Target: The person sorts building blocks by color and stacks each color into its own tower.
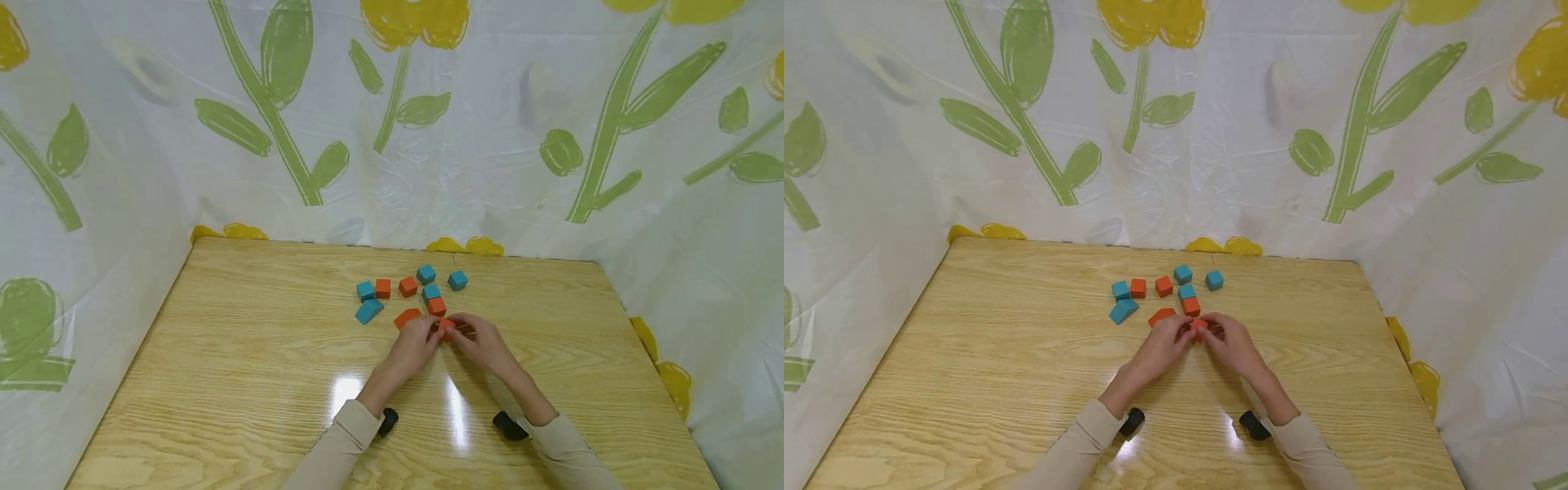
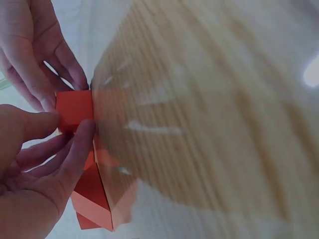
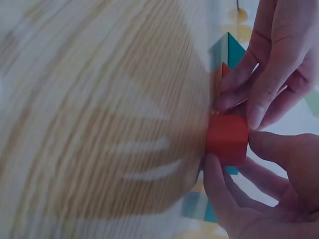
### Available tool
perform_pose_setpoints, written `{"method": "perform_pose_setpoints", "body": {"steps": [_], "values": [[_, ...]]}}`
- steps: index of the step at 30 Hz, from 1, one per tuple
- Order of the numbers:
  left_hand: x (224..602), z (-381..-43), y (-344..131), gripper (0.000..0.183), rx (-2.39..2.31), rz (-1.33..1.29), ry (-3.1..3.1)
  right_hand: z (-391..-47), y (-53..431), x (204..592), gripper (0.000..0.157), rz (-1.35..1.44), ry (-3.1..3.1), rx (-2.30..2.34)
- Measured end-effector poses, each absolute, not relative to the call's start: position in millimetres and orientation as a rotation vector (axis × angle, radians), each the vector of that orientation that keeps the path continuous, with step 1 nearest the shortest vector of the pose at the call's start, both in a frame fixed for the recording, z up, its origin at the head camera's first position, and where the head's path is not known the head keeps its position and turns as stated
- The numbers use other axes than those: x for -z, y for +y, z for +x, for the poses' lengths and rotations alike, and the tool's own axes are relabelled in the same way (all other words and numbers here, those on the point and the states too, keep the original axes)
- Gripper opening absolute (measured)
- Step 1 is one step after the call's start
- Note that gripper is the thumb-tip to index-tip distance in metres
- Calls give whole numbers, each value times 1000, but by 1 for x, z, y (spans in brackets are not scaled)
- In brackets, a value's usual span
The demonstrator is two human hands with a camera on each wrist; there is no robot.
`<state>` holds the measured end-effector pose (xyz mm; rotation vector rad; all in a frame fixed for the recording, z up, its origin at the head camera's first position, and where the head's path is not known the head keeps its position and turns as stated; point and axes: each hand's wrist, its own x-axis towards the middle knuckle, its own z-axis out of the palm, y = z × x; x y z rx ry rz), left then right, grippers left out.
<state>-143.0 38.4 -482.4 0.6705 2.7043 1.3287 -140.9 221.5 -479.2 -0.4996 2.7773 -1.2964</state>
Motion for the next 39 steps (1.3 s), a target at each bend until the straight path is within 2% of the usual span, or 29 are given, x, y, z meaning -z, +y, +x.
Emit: {"method": "perform_pose_setpoints", "body": {"steps": [11, 22, 31, 39], "values": [[480, -139, 30, 23, -1474, 637, 2529, -137, 220, 475, 25, -558, 2674, 1385], [484, -134, 17, 40, -1436, 688, 2503, -134, 216, 474, 35, -539, 2477, 1509], [485, -126, 0, 34, -1574, 733, 2428, -133, 211, 478, 39, -606, 2342, 1588], [483, -121, -18, 34, -1583, 669, 2405, -132, 200, 481, 36, -660, 2241, 1587]]}}
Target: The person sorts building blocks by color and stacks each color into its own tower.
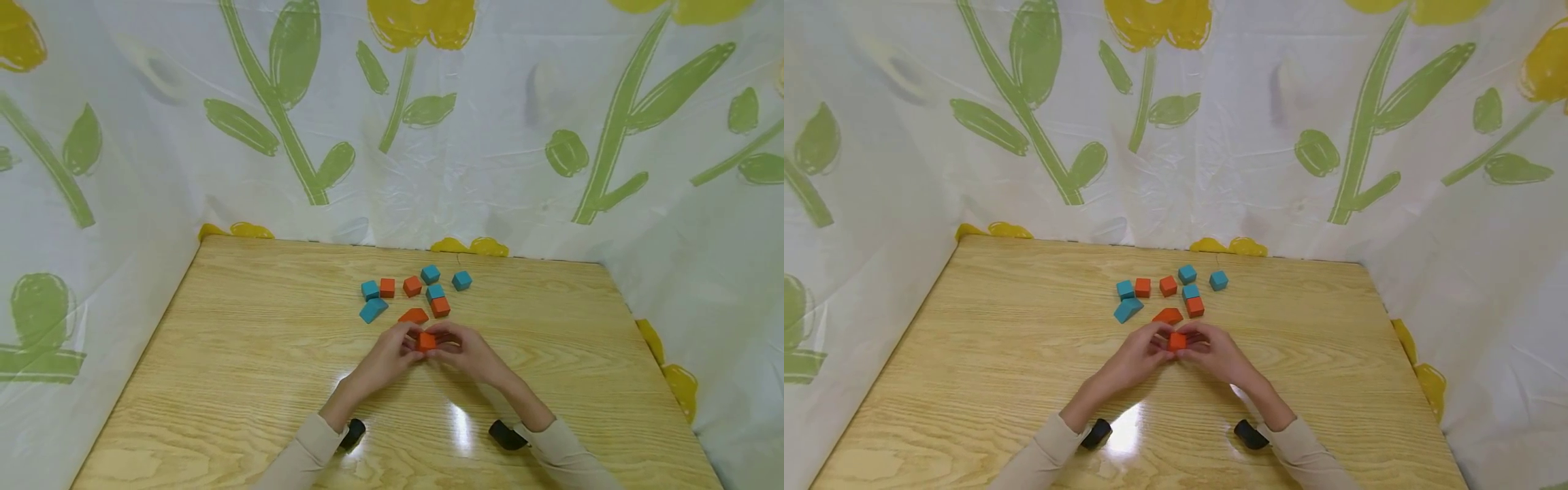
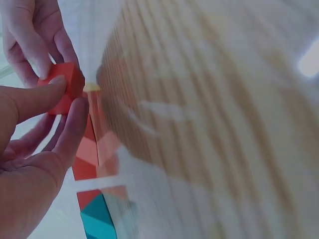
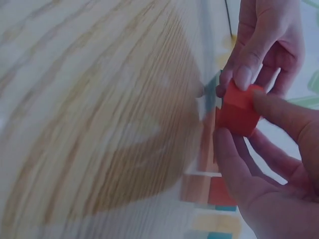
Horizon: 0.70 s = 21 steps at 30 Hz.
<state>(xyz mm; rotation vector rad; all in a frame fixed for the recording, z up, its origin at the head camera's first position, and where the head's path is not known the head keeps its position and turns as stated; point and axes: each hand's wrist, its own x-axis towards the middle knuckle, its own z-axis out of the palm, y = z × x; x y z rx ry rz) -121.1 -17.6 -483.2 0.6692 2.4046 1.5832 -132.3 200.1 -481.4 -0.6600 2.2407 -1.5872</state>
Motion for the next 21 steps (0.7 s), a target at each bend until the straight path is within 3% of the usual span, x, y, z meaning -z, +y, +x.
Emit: {"method": "perform_pose_setpoints", "body": {"steps": [21], "values": [[482, -112, -64, 29, -1581, 681, 2434, -130, 155, 487, 35, -891, 2226, 1589]]}}
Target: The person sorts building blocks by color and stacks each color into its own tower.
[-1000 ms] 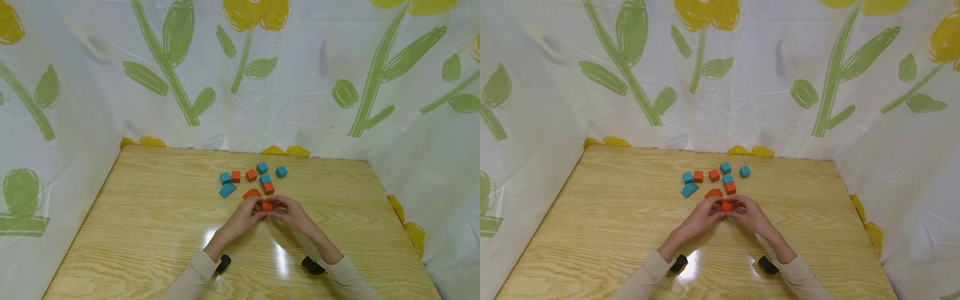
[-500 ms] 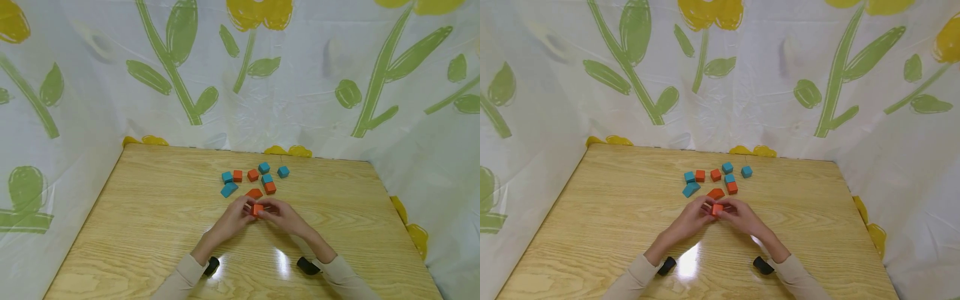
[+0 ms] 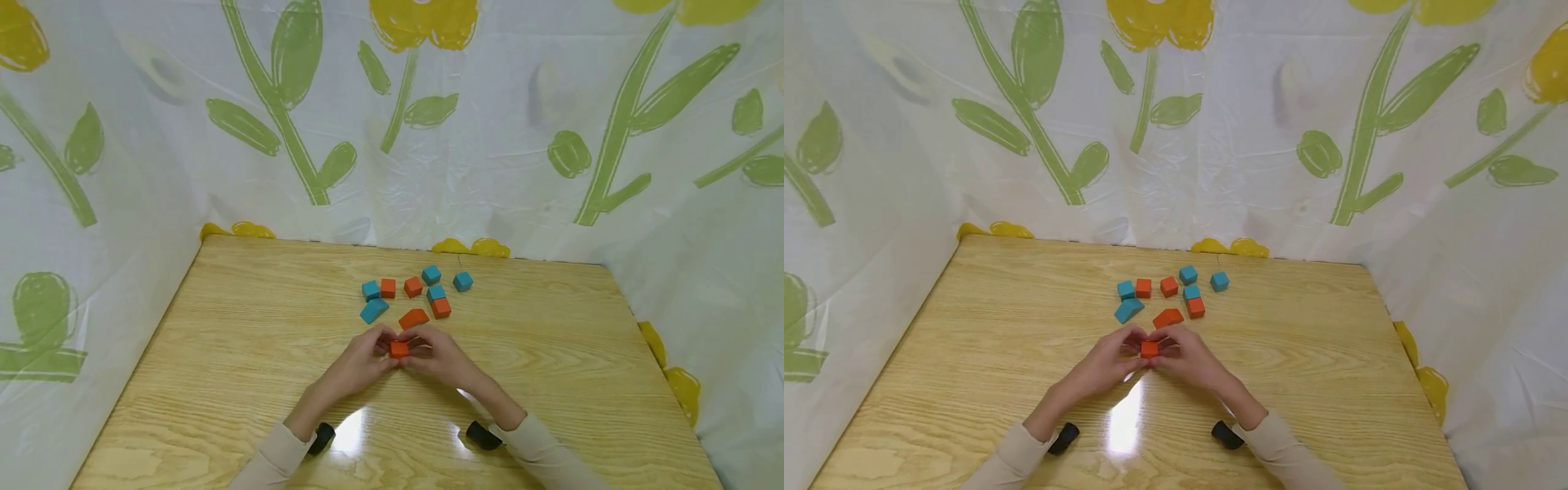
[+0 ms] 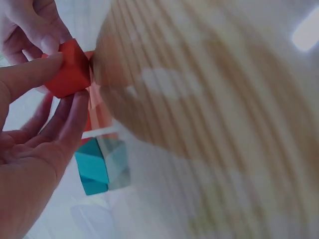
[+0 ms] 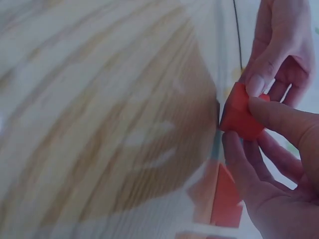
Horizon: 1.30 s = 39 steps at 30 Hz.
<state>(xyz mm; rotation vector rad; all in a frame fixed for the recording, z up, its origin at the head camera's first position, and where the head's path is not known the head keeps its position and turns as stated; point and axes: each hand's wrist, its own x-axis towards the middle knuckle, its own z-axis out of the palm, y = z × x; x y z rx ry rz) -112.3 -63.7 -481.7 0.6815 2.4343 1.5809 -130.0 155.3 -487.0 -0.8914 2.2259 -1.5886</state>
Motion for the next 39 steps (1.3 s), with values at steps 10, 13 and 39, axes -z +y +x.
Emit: {"method": "perform_pose_setpoints", "body": {"steps": [10, 13, 39], "values": [[483, -106, -84, 28, -1478, 675, 2537, -126, 127, 489, 32, -977, 2354, 1512], [483, -106, -89, 29, -1494, 689, 2521, -126, 120, 486, 33, -1000, 2388, 1471], [482, -109, -110, 24, -1522, 653, 2428, -132, 124, 473, 31, -997, 2401, 1376]]}}
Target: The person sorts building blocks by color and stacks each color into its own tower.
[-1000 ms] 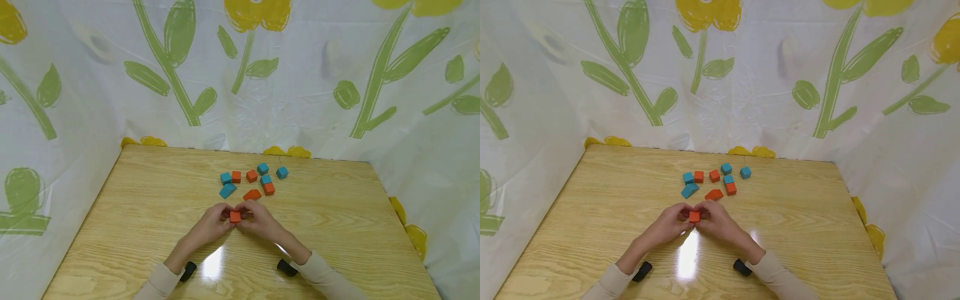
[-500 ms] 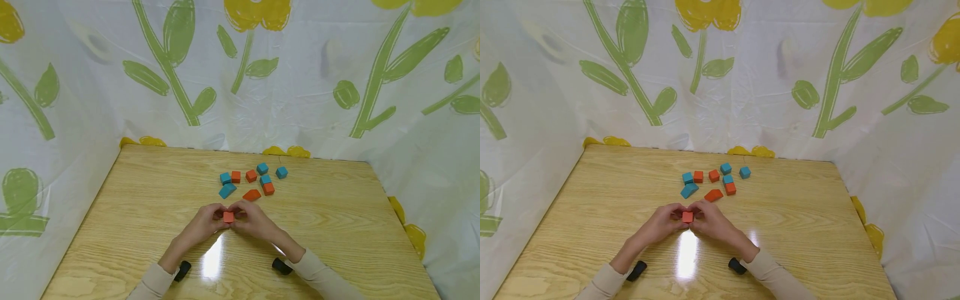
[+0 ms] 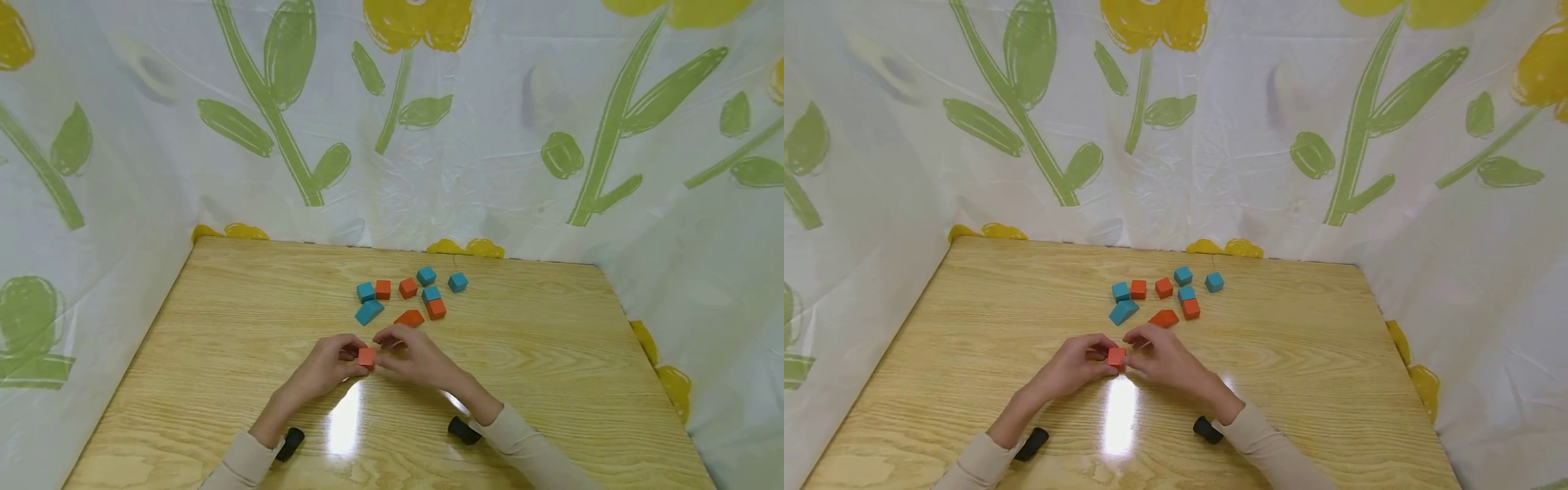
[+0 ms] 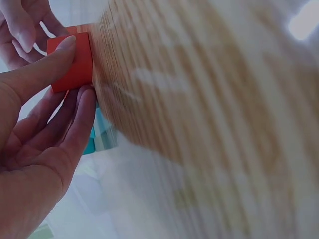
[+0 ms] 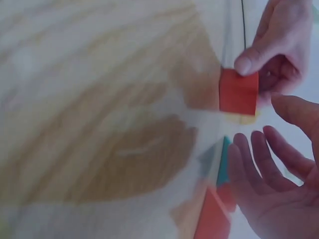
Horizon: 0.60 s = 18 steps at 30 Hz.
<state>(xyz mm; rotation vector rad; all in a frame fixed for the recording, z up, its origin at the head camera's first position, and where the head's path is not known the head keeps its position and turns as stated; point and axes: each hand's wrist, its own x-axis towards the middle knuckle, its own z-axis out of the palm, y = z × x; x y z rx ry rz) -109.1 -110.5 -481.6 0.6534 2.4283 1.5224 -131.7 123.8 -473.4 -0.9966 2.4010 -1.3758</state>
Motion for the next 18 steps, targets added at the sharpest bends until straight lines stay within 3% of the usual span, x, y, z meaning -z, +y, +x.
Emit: {"method": "perform_pose_setpoints", "body": {"steps": [18], "values": [[487, -110, -112, 28, -1529, 613, 2417, -165, 166, 465, 27, -820, 2888, 1332]]}}
